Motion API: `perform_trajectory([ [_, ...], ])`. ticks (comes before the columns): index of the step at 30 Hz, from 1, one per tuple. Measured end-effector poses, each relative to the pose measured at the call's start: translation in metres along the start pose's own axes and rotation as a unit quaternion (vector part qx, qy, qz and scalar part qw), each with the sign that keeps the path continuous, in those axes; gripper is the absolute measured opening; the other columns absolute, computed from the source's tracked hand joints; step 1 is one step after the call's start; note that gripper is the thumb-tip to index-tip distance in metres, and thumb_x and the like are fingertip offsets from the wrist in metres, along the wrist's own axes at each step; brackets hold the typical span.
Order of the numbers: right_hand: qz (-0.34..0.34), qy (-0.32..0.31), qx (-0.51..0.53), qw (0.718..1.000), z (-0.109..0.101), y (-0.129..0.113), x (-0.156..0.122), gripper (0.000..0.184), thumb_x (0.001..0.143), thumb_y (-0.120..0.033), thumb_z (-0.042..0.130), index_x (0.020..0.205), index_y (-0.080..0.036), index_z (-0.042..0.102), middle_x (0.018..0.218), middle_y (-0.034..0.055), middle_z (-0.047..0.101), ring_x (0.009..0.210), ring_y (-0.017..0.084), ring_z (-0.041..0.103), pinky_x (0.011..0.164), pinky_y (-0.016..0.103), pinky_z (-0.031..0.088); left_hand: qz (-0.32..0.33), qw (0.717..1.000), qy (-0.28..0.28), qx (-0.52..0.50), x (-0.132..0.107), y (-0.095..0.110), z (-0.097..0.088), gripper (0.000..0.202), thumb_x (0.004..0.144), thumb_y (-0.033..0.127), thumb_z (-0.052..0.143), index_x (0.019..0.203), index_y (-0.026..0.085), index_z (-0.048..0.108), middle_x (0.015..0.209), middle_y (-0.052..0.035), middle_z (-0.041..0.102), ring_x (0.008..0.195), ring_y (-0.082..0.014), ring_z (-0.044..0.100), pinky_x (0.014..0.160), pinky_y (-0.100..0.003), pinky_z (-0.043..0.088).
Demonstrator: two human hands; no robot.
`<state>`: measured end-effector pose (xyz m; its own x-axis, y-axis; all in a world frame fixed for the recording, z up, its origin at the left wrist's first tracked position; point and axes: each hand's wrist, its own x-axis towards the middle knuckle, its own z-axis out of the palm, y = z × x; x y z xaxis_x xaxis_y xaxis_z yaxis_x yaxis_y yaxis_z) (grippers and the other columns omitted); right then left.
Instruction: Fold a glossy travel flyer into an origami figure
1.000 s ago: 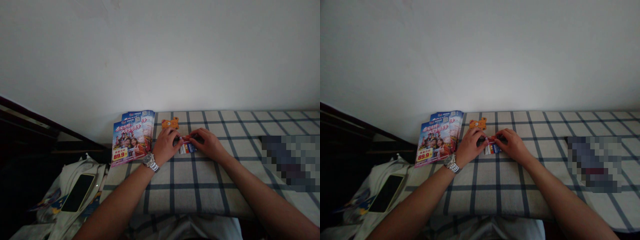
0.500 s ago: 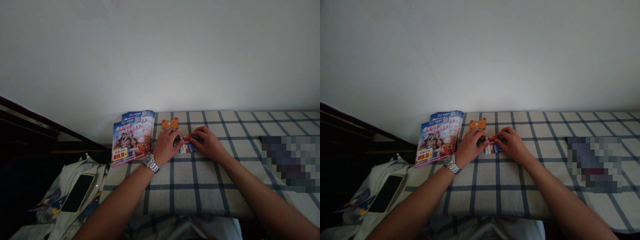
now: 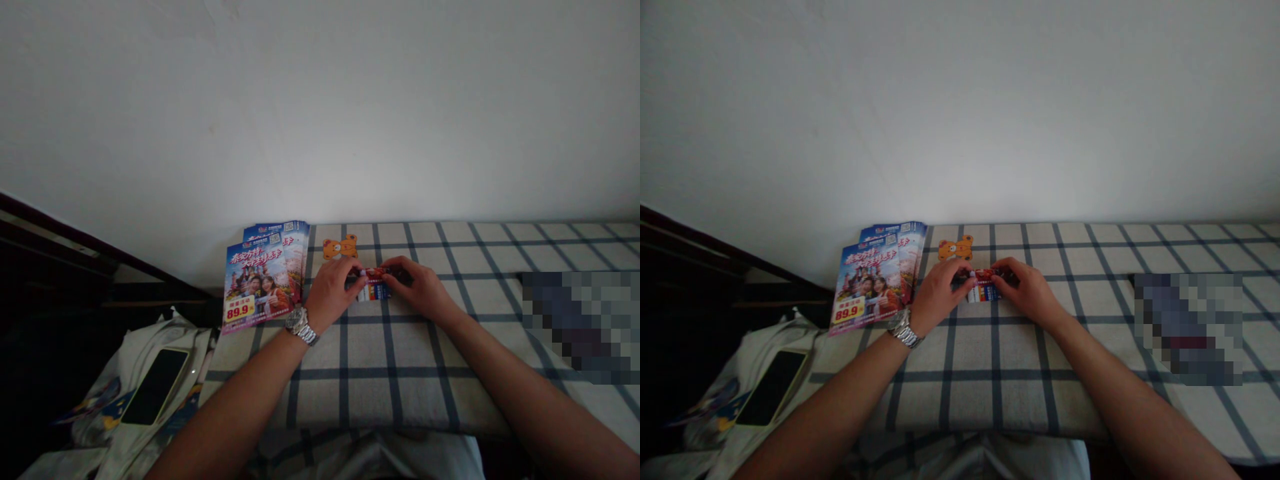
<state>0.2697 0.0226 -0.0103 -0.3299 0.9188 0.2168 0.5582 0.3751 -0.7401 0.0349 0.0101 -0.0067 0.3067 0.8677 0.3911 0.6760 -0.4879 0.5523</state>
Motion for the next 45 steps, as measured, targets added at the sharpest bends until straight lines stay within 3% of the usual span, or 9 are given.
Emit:
perform_trajectory([
  [5, -0.01, 0.023, 0.01, 1.0, 0.0, 0.0, 0.0, 0.023, 0.096, -0.04, 0.066, 0.112, -0.023, 0.067, 0.086, 0.003, 0.074, 0.071, 0.019, 0.068, 0.062, 0.031, 0.054, 0.013, 0.999, 0.022, -0.02, 0.0, 0.001, -0.002, 0.015, 0.097, 0.025, 0.069, 0.108, 0.023, 0.06, 0.103, -0.0026, 0.069, 0.097, -0.0216, 0.066, 0.088, -0.037, 0.054],
  [9, -0.034, 0.054, 0.01, 0.998, 0.001, 0.0, -0.001, 0.022, 0.095, -0.039, 0.067, 0.111, -0.023, 0.067, 0.08, 0.0013, 0.071, 0.066, 0.017, 0.066, 0.063, 0.03, 0.054, 0.031, 0.998, 0.036, -0.03, 0.0, 0.001, -0.004, 0.024, 0.099, 0.026, 0.067, 0.122, 0.024, 0.06, 0.115, -0.0044, 0.07, 0.105, -0.0216, 0.066, 0.095, -0.04, 0.054],
  [13, -0.065, 0.063, 0.016, 0.996, 0.0, -0.001, -0.001, 0.018, 0.096, -0.038, 0.066, 0.108, -0.024, 0.066, 0.088, 0.0038, 0.073, 0.074, 0.02, 0.07, 0.068, 0.034, 0.059, 0.042, 0.998, 0.029, -0.033, 0.001, 0.004, -0.007, 0.016, 0.101, 0.026, 0.064, 0.116, 0.024, 0.064, 0.111, -0.0044, 0.069, 0.108, -0.0223, 0.065, 0.097, -0.041, 0.055],
  [16, -0.112, 0.056, 0.033, 0.992, -0.001, -0.003, 0.0, 0.013, 0.098, -0.034, 0.065, 0.107, -0.025, 0.066, 0.105, 0.0078, 0.073, 0.092, 0.023, 0.072, 0.08, 0.038, 0.062, 0.045, 0.998, 0.027, -0.037, 0.002, 0.005, -0.009, 0.011, 0.101, 0.025, 0.062, 0.112, 0.024, 0.065, 0.11, -0.0045, 0.068, 0.109, -0.0226, 0.065, 0.098, -0.042, 0.055],
  [20, -0.15, 0.055, 0.026, 0.987, -0.002, -0.004, 0.002, 0.009, 0.098, -0.029, 0.065, 0.107, -0.026, 0.066, 0.112, 0.009, 0.071, 0.107, 0.026, 0.07, 0.092, 0.043, 0.061, 0.043, 0.998, 0.02, -0.04, 0.001, 0.004, -0.008, 0.012, 0.1, 0.021, 0.063, 0.111, 0.024, 0.065, 0.112, -0.0049, 0.066, 0.112, -0.0228, 0.063, 0.099, -0.043, 0.055],
  [33, -0.145, -0.012, -0.008, 0.989, 0.001, 0.009, 0.003, 0.017, 0.095, -0.021, 0.065, 0.11, -0.027, 0.066, 0.119, 0.0076, 0.069, 0.112, 0.026, 0.07, 0.101, 0.044, 0.059, 0.057, 0.997, -0.04, -0.041, 0.0, -0.005, 0.001, 0.029, 0.09, 0.008, 0.068, 0.113, 0.024, 0.06, 0.132, -0.0052, 0.063, 0.127, -0.0239, 0.058, 0.112, -0.046, 0.05],
  [45, -0.166, -0.042, -0.062, 0.983, -0.004, 0.006, 0.002, 0.036, 0.092, -0.014, 0.063, 0.125, -0.028, 0.067, 0.126, 0.0094, 0.067, 0.118, 0.028, 0.067, 0.104, 0.048, 0.057, 0.071, 0.995, -0.071, -0.007, -0.003, -0.008, 0.003, 0.03, 0.093, 0.019, 0.071, 0.121, 0.026, 0.063, 0.141, -0.0059, 0.062, 0.131, -0.0254, 0.059, 0.115, -0.049, 0.049],
])
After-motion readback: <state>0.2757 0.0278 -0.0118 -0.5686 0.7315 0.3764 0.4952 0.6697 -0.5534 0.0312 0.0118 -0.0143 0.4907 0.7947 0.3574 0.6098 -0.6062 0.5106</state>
